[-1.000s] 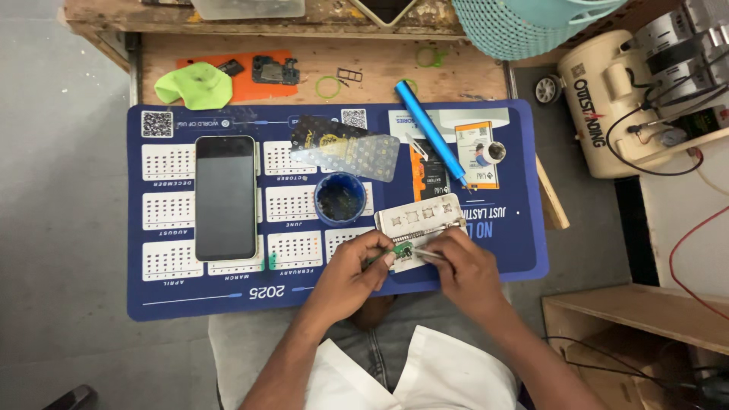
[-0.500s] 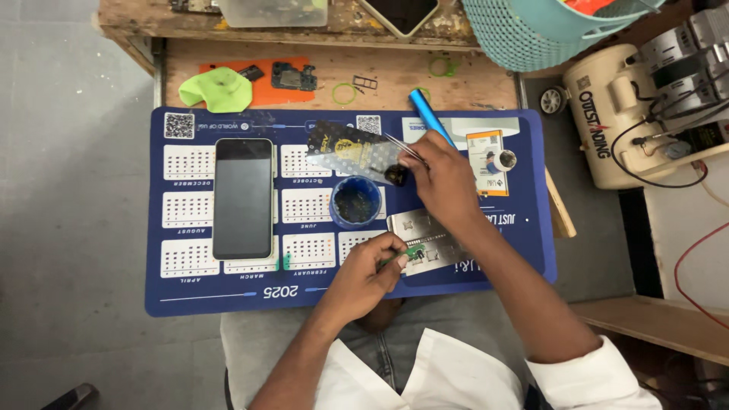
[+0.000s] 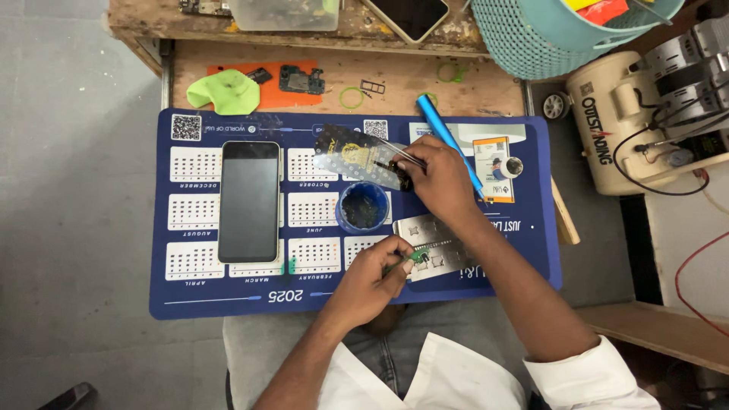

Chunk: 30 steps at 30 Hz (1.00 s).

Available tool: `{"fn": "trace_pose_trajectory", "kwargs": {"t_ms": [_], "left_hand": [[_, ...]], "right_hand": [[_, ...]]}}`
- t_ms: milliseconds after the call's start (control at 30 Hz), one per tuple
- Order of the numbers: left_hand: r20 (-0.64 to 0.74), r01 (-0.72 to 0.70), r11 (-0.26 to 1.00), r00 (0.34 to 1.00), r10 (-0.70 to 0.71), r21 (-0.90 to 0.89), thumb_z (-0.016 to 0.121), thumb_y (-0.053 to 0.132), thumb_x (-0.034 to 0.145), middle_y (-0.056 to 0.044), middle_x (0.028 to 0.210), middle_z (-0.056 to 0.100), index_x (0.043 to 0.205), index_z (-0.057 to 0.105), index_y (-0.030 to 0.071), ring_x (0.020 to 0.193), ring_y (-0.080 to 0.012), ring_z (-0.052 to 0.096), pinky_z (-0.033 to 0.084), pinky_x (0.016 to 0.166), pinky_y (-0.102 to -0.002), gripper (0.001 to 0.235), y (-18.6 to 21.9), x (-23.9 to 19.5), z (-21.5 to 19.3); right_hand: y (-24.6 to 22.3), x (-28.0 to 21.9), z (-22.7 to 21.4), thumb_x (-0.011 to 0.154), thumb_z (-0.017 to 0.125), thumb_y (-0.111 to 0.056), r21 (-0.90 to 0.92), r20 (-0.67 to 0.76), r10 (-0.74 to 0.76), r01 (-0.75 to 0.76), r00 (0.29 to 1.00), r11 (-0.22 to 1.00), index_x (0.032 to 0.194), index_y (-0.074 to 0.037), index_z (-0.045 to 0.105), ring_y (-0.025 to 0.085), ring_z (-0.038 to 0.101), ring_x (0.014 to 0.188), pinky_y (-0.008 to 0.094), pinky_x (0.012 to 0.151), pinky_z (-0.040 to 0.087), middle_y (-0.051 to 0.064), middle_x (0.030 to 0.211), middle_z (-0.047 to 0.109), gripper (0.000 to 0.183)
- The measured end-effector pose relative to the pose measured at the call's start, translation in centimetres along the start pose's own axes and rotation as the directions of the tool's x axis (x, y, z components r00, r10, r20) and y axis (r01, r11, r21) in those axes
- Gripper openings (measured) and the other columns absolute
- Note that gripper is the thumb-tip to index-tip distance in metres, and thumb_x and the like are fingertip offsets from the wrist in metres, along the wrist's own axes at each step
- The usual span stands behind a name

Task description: The person uses a metal spudger to scrape and clean a small green circuit board held in a metal jig. They repeatedly dip the tool into a small blue container of dark liquid and continue scraping the board surface. The person also picks up a small green component from a nearby container and places it on the board.

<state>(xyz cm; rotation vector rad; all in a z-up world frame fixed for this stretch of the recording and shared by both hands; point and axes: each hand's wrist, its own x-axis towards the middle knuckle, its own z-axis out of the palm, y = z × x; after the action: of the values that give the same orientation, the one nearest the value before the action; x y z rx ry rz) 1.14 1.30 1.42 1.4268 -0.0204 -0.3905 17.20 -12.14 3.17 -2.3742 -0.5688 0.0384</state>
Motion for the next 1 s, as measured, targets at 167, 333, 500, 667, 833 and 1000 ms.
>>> {"fn": "trace_pose_trajectory", "kwargs": {"t_ms": [167,333,500,667,833,1000], "left_hand": [[0.000,-0.011,1.000,1.000,0.011,0.026,0.057,0.012,0.103,-0.002,0.061,0.059,0.109,0.058,0.001,0.054,-0.0065,0.051,0.043,0.052,-0.026,0.013,0.1,0.0,0.0],[0.002,-0.002,0.999,1.000,0.002,0.052,0.057,0.011,0.102,-0.003,0.060,0.059,0.109,0.058,0.000,0.053,-0.0073,0.051,0.042,0.051,-0.027,0.013,0.2,0.0,0.0],[-0.005,-0.018,0.998,1.000,0.018,0.059,0.058,0.010,0.101,-0.002,0.062,0.060,0.109,0.059,0.000,0.054,-0.0068,0.052,0.043,0.052,-0.027,0.013,0.4,0.0,0.1],[0.003,-0.003,0.997,1.000,0.003,0.073,0.058,0.009,0.102,-0.003,0.060,0.060,0.108,0.059,-0.001,0.053,-0.0067,0.051,0.042,0.051,-0.026,0.012,0.5,-0.1,0.0],[0.001,-0.007,0.999,1.000,0.007,0.043,0.058,0.008,0.101,-0.003,0.062,0.060,0.110,0.059,0.000,0.054,-0.0055,0.050,0.040,0.051,-0.026,0.012,0.5,-0.1,0.1],[-0.005,0.000,0.999,1.000,0.000,0.047,0.058,0.007,0.100,-0.002,0.064,0.061,0.109,0.060,0.000,0.056,-0.0051,0.049,0.039,0.051,-0.026,0.011,0.3,-0.2,0.2]], "right_hand": [[-0.1,0.0,0.2,0.086,0.079,-0.012,0.022,0.015,0.054,-0.054,0.998,0.998,0.094,-0.003,0.077,0.028,0.069,0.075,0.038,0.069,0.051,0.009,0.088,0.071,0.012],[0.0,-0.1,0.2,0.086,0.080,-0.013,-0.017,-0.024,-0.019,0.018,1.000,1.000,0.092,-0.003,0.078,0.029,0.069,0.077,0.039,0.070,0.052,0.010,0.088,0.071,0.011],[0.1,-0.2,-0.1,0.085,0.079,-0.015,0.008,-0.031,0.014,-0.014,0.999,1.000,0.093,-0.003,0.076,0.028,0.069,0.077,0.038,0.070,0.053,0.009,0.090,0.071,0.014],[0.0,-0.3,-0.4,0.085,0.081,-0.015,-0.038,-0.042,-0.032,0.031,0.999,0.999,0.088,-0.002,0.076,0.029,0.069,0.083,0.039,0.074,0.051,0.010,0.090,0.070,0.014],[-0.4,-0.4,-0.6,0.089,0.077,-0.015,-0.016,-0.064,-0.057,0.056,0.996,0.998,0.096,-0.002,0.076,0.028,0.068,0.082,0.039,0.073,0.051,0.009,0.092,0.070,0.014],[0.0,-1.0,-1.2,0.093,0.078,-0.014,0.049,-0.068,-0.006,0.009,0.998,0.999,0.097,-0.002,0.075,0.021,0.062,0.067,0.034,0.062,0.047,0.008,0.084,0.067,0.014]]}}
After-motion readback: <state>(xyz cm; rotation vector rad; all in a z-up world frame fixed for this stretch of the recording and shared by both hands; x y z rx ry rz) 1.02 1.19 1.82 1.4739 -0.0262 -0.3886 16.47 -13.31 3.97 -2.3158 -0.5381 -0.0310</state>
